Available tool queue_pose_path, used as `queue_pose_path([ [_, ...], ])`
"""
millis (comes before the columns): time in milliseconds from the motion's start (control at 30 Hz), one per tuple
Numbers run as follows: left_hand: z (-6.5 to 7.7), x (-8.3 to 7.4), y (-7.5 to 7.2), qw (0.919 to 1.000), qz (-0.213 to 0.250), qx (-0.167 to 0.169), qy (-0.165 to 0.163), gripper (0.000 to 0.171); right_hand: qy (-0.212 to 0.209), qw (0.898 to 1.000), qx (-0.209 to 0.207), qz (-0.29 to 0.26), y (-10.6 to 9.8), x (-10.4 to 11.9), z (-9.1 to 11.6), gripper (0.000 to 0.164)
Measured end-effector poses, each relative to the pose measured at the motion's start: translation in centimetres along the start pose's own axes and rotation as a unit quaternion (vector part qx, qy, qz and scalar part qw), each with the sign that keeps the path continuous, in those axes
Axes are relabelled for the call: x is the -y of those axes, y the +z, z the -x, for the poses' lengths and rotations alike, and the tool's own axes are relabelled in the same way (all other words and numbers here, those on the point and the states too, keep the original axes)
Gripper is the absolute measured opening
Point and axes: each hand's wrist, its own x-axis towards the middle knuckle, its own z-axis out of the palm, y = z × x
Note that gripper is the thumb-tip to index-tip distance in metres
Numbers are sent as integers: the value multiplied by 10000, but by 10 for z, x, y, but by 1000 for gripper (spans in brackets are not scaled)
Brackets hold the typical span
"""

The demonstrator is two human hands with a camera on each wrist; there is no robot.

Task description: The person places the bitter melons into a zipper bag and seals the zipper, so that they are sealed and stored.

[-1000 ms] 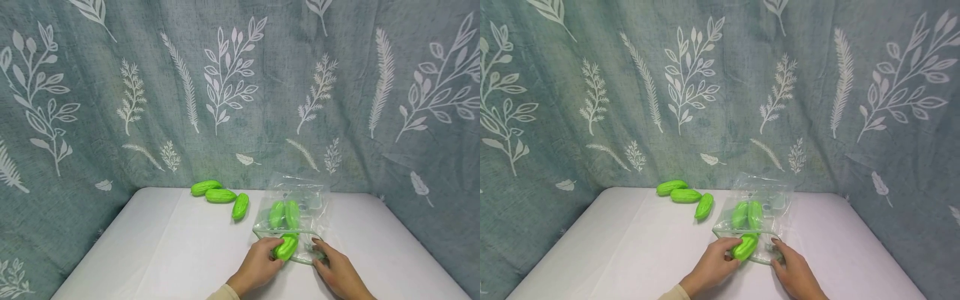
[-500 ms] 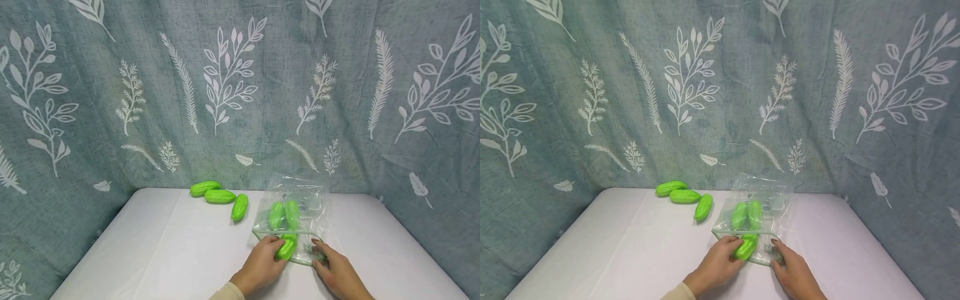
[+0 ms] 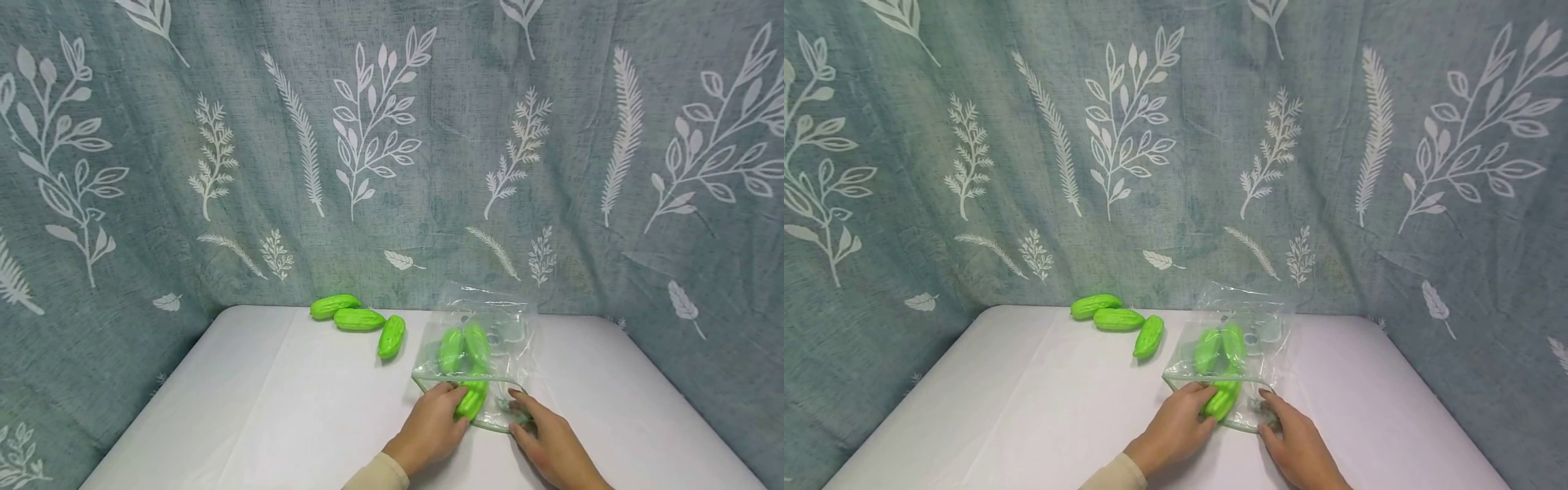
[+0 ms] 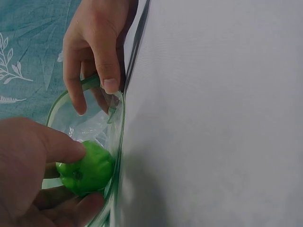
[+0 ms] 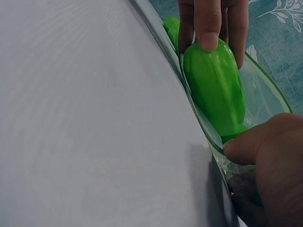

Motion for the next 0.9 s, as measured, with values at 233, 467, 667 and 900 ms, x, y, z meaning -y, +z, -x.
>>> queue_pose_path([
  [233,-2,0,2,9997,-227,-44,91,46,-30,10000,-69,-9,1,-1,0,56],
  [467,5,1,-3,9957,-475,-463,652,44,-97,9998,-145,-12,0,-1,1,55],
  [667,13,2,-10,9911,-628,-671,963,37,-139,9998,-153,-48,0,-1,1,55],
  [900,18,4,-14,9890,-818,-621,1065,29,-228,9995,-224,-29,0,-2,1,54],
])
